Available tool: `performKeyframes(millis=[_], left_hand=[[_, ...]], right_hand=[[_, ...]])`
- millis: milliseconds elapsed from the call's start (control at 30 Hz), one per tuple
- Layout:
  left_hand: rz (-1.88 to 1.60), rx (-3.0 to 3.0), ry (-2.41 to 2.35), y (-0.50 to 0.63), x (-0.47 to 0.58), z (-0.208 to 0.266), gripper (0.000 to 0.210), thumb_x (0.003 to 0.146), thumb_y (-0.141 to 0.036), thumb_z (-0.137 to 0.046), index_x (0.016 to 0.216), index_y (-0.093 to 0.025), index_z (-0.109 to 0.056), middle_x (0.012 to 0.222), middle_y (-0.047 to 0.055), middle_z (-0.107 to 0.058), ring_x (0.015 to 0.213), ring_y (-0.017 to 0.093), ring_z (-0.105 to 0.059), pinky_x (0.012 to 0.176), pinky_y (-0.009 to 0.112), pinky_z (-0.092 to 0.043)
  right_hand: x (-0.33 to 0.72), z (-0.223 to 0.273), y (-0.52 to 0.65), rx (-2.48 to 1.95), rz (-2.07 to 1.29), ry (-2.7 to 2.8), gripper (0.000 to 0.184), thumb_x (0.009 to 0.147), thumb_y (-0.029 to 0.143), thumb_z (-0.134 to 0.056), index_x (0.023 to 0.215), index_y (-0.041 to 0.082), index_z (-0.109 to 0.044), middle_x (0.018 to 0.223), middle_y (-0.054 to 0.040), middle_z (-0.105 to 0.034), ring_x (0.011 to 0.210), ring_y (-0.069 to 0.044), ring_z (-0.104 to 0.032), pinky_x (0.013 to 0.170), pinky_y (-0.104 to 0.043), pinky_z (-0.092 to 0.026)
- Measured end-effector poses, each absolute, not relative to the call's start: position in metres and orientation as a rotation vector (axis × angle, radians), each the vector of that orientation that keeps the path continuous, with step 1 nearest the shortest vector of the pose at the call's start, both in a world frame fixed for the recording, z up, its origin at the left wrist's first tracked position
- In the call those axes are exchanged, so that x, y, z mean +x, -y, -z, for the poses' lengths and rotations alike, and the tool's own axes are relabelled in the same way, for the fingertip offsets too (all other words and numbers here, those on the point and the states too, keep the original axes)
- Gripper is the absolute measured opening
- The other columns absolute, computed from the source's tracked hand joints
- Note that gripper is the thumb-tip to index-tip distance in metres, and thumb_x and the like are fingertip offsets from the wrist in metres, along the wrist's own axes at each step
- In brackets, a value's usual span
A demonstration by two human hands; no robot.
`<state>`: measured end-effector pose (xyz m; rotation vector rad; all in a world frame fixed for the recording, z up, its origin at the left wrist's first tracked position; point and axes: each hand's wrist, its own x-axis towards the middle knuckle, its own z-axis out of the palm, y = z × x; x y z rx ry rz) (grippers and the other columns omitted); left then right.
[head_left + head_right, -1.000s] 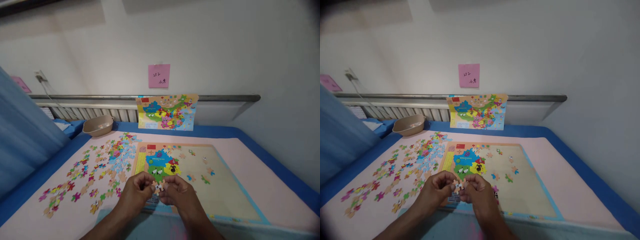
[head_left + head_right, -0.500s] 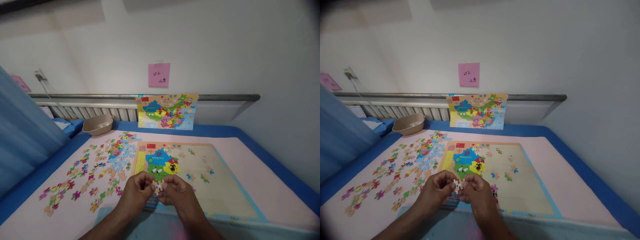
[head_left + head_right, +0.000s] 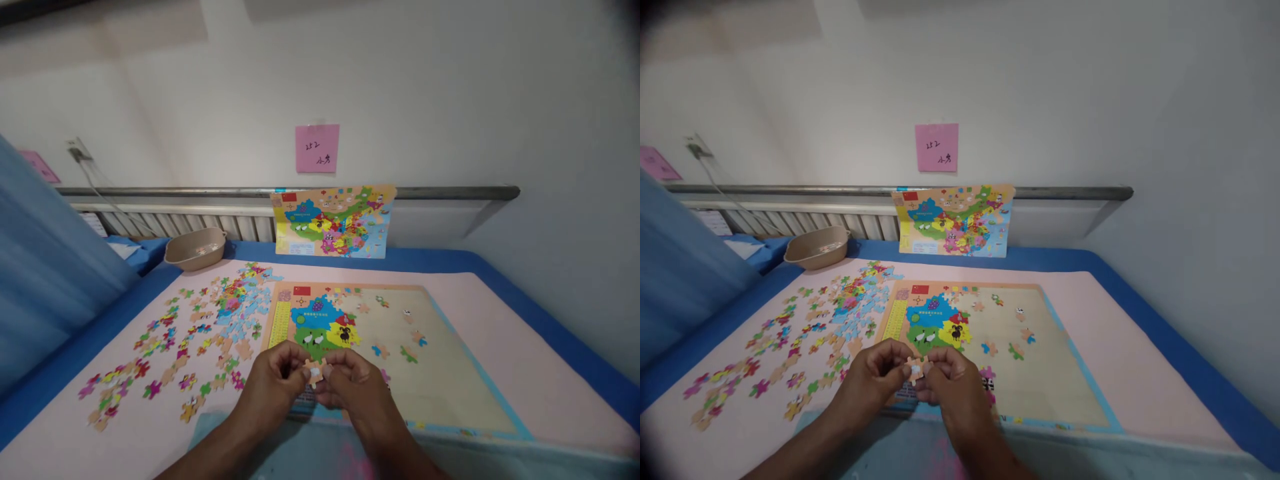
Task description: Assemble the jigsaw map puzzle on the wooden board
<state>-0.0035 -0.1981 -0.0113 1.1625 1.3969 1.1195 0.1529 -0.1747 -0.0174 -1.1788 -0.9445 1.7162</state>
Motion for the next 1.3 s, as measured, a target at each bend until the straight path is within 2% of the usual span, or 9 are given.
performKeyframes(millis=[167,433,700,1000,1133,1300], left_hand=[[-1.101,1.151,-1.389,0.198,-0.004,0.011,0.027,0.072,-0.039,-0.067,0.085,-0.015,-0.063,0.067,-0.003,-0.052,0.060,0.010,-0.042,0.056,0.025,-0.031],[-1.114,1.152,-1.369,0.198,-0.003,0.016,0.025,0.074,-0.039,-0.068,0.082,-0.016,-0.063,0.067,-0.004,-0.051,0.060,0.009,-0.042,0.057,0.024,-0.031],[-1.094,1.095,-1.395,0.197,-0.004,0.013,0.029,0.071,-0.041,-0.070,0.084,-0.015,-0.064,0.063,-0.005,-0.050,0.054,0.008,-0.037,0.051,0.022,-0.029],[-1.143,1.090,-1.370,0.197,-0.004,0.014,0.027,0.071,-0.036,-0.072,0.086,-0.014,-0.065,0.068,-0.002,-0.056,0.062,0.011,-0.048,0.058,0.023,-0.036],[-1.146,1.099,-1.358,0.196,-0.005,0.022,0.024,0.073,-0.034,-0.072,0.083,-0.013,-0.064,0.064,-0.004,-0.050,0.059,0.009,-0.043,0.056,0.022,-0.031],[-1.154,1.097,-1.300,0.193,-0.007,0.037,0.028,0.074,-0.036,-0.077,0.085,-0.014,-0.065,0.063,-0.004,-0.051,0.060,0.010,-0.044,0.057,0.023,-0.032]], right_hand=[[0.152,0.016,0.176,-1.196,-1.706,0.924,0.052,0.055,0.057,-0.090,0.079,0.018,-0.065,0.064,-0.0017,-0.065,0.061,-0.021,-0.067,0.059,-0.032,-0.058],[0.153,0.014,0.176,-1.220,-1.709,0.938,0.054,0.055,0.058,-0.089,0.081,0.018,-0.064,0.064,-0.0020,-0.065,0.063,-0.022,-0.068,0.060,-0.033,-0.058],[0.150,0.014,0.176,-1.240,-1.738,0.931,0.050,0.053,0.050,-0.085,0.084,0.019,-0.061,0.062,-0.0006,-0.065,0.061,-0.022,-0.067,0.058,-0.031,-0.056],[0.147,0.029,0.178,-1.159,-1.686,0.961,0.048,0.057,0.047,-0.087,0.089,0.021,-0.062,0.063,0.0014,-0.063,0.059,-0.020,-0.065,0.055,-0.029,-0.053],[0.143,0.046,0.176,-1.144,-1.677,0.949,0.046,0.057,0.046,-0.086,0.086,0.021,-0.060,0.057,0.0035,-0.059,0.050,-0.018,-0.061,0.047,-0.025,-0.048],[0.145,0.053,0.176,-1.068,-1.611,1.020,0.036,0.067,0.038,-0.080,0.090,0.020,-0.060,0.062,0.0014,-0.064,0.051,-0.017,-0.062,0.046,-0.023,-0.046]])
